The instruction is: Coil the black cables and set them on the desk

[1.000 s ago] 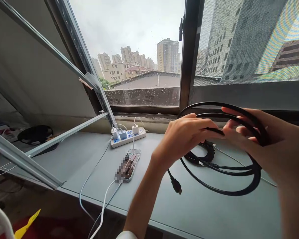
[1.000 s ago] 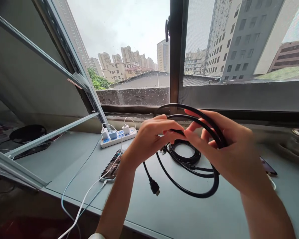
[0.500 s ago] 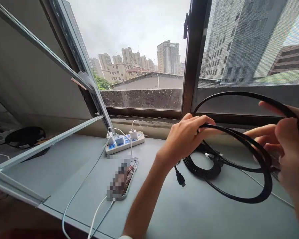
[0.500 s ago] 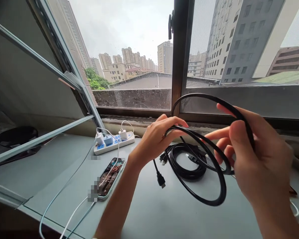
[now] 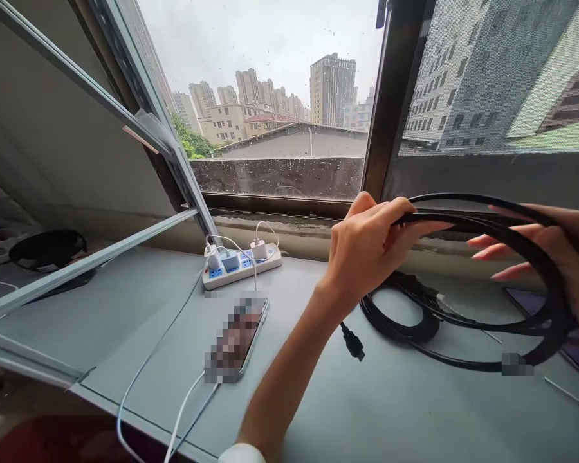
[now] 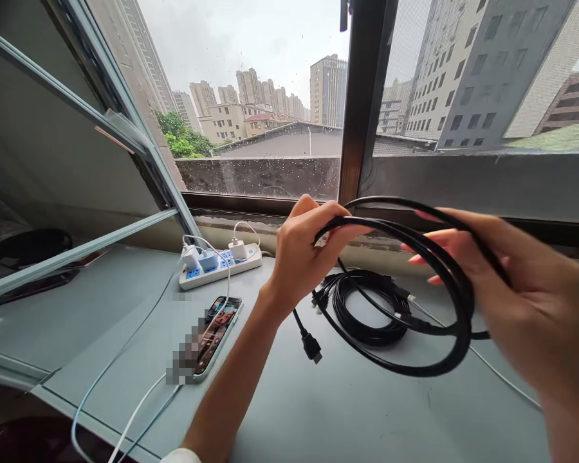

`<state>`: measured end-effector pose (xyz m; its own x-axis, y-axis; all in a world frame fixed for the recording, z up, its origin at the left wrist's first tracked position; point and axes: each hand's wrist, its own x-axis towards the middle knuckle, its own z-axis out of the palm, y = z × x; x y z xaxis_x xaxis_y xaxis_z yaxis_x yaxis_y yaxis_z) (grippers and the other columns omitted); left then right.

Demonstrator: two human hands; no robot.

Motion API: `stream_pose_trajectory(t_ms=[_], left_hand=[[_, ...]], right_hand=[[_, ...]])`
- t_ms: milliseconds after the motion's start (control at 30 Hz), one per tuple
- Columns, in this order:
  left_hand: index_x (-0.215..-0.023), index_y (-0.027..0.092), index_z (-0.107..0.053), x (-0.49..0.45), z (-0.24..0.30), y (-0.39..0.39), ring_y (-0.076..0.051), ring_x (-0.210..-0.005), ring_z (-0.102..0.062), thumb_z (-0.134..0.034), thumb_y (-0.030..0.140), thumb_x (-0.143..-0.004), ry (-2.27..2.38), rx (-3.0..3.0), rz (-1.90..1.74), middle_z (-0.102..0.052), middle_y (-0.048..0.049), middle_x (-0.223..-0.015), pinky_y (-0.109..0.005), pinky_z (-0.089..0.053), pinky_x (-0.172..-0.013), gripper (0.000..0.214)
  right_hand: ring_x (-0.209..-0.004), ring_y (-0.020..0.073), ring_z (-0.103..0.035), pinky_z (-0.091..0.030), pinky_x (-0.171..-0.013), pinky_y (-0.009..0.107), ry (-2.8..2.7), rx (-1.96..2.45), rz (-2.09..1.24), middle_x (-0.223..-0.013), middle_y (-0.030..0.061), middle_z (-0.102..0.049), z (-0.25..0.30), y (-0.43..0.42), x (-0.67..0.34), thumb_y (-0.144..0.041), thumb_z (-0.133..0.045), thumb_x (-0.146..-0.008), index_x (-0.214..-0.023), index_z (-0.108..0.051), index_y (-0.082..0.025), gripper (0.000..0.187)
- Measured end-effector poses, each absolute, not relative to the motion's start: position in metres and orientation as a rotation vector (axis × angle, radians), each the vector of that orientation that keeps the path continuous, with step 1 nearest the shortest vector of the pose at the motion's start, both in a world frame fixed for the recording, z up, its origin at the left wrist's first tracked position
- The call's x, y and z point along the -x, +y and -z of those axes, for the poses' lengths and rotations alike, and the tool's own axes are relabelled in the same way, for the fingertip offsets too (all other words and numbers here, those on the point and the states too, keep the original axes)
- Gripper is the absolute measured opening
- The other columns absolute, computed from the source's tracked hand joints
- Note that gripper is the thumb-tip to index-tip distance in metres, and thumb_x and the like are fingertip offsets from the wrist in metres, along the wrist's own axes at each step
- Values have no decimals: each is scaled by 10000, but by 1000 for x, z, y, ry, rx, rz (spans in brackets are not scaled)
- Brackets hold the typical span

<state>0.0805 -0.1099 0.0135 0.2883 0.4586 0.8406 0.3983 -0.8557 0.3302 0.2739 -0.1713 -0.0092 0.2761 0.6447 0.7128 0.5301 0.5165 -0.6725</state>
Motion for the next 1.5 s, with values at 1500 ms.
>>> stream_pose_trajectory(t_ms=[1500], left_hand=[[-512, 167, -490, -102, 10, -82, -99, -522, -531, -443, 577, -848, 719, -1648, -1307, -574, -10, -553, -225, -381, -492, 532]], right_hand=[[-578, 133, -632, -439, -442, 219, -1125, 899, 123, -683, -10, -676, 2, -166, -259, -202, -736, -695, -1119, -670, -250, 432]])
